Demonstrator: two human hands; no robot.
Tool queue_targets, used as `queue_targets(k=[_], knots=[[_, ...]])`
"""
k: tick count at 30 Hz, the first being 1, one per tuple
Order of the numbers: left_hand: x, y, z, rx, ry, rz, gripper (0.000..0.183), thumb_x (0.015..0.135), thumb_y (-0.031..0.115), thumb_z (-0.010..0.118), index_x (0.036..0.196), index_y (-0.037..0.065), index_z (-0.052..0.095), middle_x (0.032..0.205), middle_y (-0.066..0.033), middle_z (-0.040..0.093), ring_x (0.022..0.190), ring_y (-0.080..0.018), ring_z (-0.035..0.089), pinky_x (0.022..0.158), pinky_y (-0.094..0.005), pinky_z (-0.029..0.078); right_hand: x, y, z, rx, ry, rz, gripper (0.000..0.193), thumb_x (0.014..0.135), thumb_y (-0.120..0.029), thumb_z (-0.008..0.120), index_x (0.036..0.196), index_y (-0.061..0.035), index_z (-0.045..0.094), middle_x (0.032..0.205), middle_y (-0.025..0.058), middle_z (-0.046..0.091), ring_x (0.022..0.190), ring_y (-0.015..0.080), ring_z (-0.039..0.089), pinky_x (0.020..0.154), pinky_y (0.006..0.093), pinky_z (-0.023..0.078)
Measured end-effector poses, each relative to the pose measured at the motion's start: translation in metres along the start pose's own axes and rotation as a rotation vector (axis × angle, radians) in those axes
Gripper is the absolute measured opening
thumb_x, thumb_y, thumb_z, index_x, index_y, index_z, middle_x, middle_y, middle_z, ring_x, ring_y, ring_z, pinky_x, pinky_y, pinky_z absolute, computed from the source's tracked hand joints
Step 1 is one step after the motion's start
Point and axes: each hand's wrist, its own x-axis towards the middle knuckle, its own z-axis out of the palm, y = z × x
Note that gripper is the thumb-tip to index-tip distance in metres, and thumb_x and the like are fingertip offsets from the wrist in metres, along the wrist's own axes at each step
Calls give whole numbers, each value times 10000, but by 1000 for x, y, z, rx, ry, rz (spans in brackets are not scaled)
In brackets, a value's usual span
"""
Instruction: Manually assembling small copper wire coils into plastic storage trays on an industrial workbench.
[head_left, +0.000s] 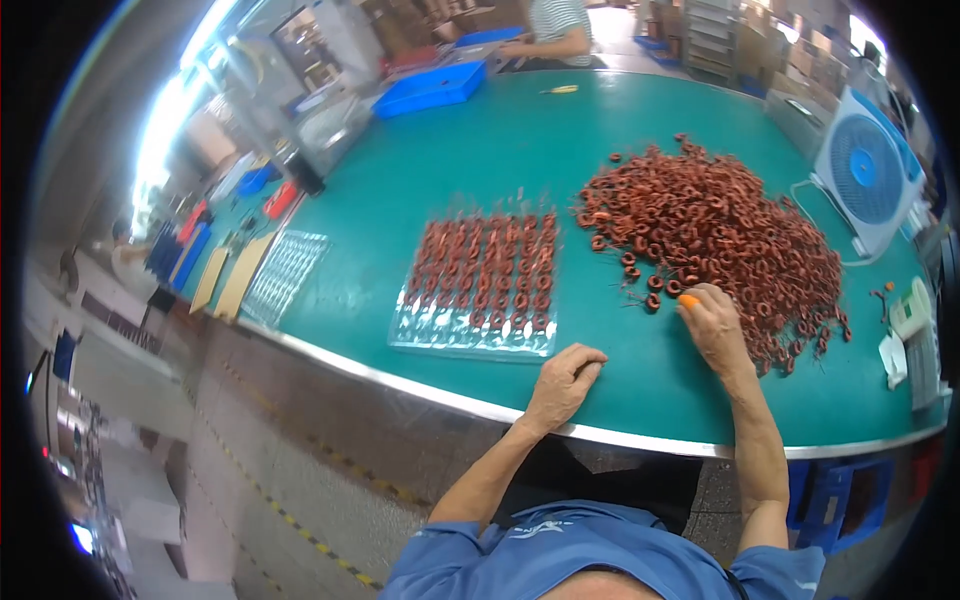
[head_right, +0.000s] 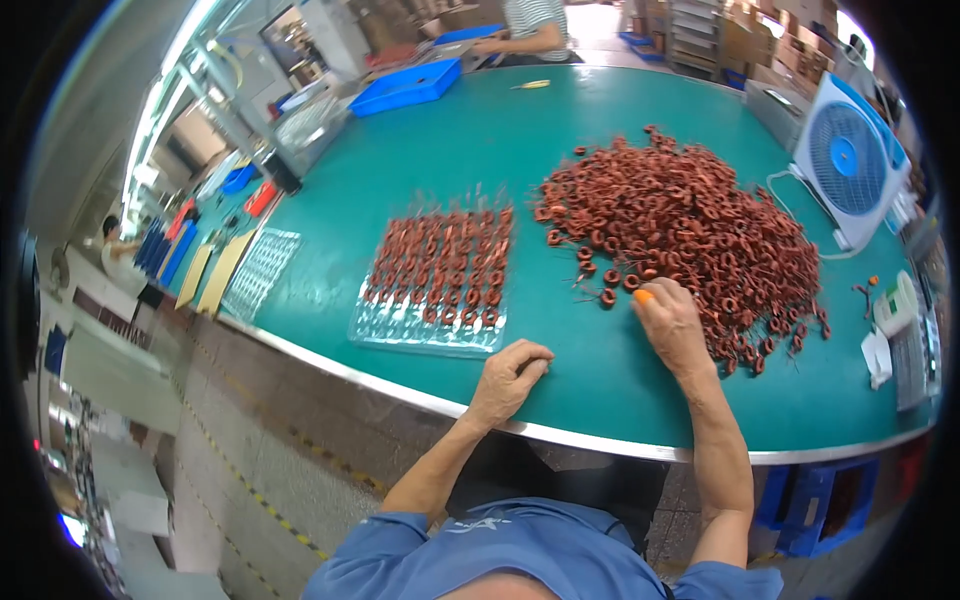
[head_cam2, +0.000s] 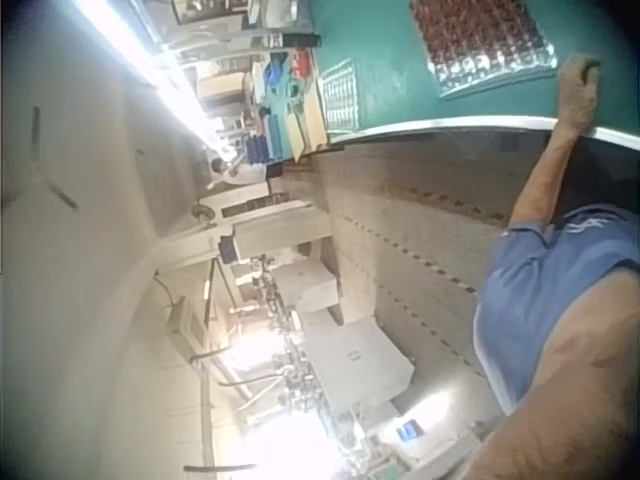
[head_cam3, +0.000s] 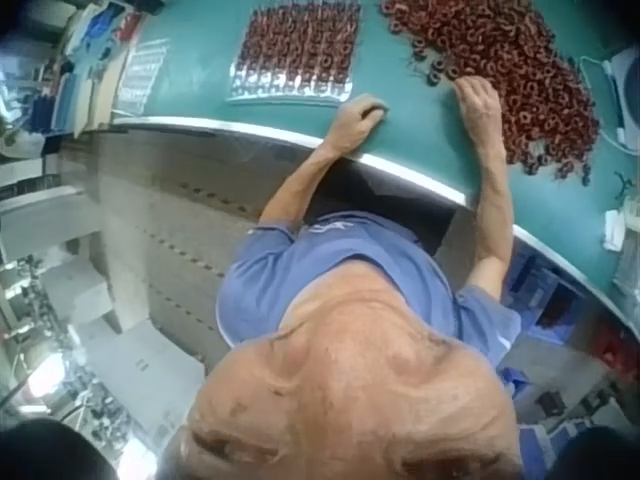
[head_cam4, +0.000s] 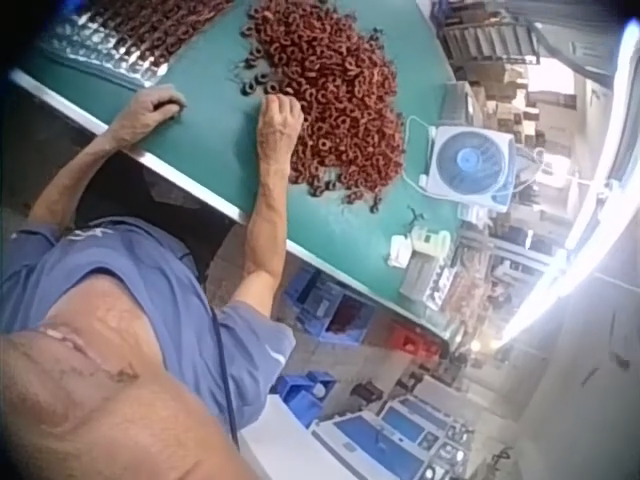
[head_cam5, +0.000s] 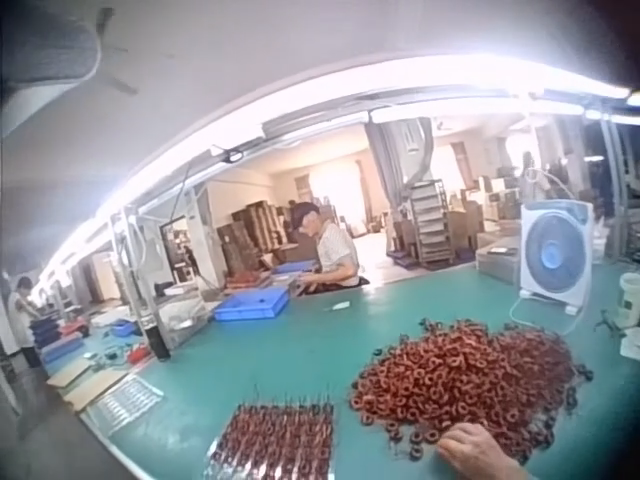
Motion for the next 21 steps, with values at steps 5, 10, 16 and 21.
queue_targets(k=[5,10,16,21], knots=[[3,5,0,-16,21,30,120,893,59,588,972,-6,650,869,-90,623,733,-183,583,668,-287,464,-3,2,-3,-16,73,36,124,843,-99,680,888,1,623,969,116,648,961,300,610,813,398,500],[1,-1,-1,-11,14,63,125,900,69,588,987,2,648,877,-88,623,740,-184,587,672,-290,471,-1,1,1,-58,170,-14,133,870,-101,666,876,23,619,905,135,661,864,303,635,753,391,517],[-1,-4,-3,-33,3,49,128,898,65,589,994,3,647,893,-84,623,745,-186,588,676,-294,474,-3,-2,4,45,54,54,143,864,-87,677,862,35,602,831,146,645,733,284,624,617,381,506],[1,2,1,-16,1,63,121,893,61,589,981,2,647,885,-91,622,744,-197,589,679,-299,475,-8,6,1,92,220,74,178,886,-37,644,1050,34,645,795,137,618,676,266,606,572,374,471]])
